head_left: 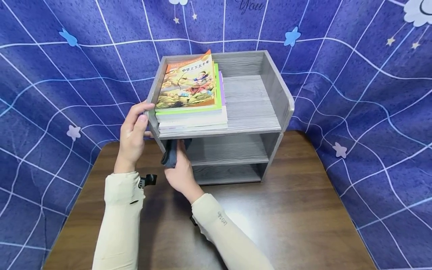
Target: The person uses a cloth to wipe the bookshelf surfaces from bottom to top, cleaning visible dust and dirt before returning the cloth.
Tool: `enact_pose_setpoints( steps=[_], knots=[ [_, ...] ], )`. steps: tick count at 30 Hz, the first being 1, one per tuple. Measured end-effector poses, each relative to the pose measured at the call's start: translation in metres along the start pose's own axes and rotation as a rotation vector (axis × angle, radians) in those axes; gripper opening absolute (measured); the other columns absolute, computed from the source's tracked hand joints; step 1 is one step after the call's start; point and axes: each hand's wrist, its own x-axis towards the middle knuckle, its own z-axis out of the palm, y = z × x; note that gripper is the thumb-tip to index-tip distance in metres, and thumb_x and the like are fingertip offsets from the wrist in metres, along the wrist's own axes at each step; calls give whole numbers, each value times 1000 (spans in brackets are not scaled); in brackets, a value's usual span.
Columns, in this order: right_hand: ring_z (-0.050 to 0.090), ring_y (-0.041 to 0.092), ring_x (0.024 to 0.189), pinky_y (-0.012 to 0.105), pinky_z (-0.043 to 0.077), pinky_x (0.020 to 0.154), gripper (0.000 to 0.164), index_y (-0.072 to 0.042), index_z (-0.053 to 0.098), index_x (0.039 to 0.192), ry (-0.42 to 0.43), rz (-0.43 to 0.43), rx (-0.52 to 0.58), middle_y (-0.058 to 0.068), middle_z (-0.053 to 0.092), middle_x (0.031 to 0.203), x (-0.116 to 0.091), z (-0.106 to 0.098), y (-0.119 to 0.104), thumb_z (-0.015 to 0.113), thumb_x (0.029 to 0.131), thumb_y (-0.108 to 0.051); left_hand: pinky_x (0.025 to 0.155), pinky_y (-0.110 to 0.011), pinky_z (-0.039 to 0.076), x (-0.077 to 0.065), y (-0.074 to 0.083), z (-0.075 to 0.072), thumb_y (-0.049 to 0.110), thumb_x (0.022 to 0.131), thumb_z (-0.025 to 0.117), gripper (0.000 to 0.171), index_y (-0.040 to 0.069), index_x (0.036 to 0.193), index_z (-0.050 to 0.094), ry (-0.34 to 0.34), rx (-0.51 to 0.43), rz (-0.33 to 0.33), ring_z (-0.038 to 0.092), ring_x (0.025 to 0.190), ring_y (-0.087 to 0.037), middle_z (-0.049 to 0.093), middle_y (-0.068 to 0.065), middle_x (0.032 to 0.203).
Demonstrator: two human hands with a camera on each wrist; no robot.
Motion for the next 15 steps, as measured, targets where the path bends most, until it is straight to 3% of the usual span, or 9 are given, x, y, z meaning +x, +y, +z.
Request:
enact_pose_setpoints(
  steps=[5, 8, 11, 15],
  knots=[
    [16, 21, 150, 31, 21, 117, 93, -5, 14, 162, -33, 8, 5, 11, 13, 167, 0, -6, -7, 62, 83, 5, 55, -21, 53, -2, 0, 0, 21, 103, 50, 40, -6, 132, 57, -11, -37, -32, 60, 89, -17, 54, -10, 136],
    [29, 20, 146, 29, 28, 114, 91, -5, 20, 161, -41, 8, -22, 11, 25, 164, 0, -11, -18, 62, 81, 4, 57, -22, 53, -3, 0, 0, 20, 103, 50, 40, -5, 133, 57, -16, -54, -48, 60, 91, -18, 53, -10, 138],
    [49, 19, 128, 28, 40, 103, 76, -4, 37, 153, -60, -9, -27, 13, 47, 148, 0, -16, -30, 62, 82, 3, 57, -22, 53, -3, 0, 0, 21, 103, 49, 40, -5, 133, 57, -17, -49, -45, 61, 90, -17, 53, -10, 139],
    [52, 17, 105, 28, 43, 90, 57, -5, 48, 140, -109, -22, -23, 10, 56, 125, 0, -23, -40, 62, 85, 2, 57, -21, 54, -2, 1, -3, 21, 104, 49, 40, -6, 132, 56, -22, -41, -24, 62, 87, -16, 52, -11, 139]
  ],
)
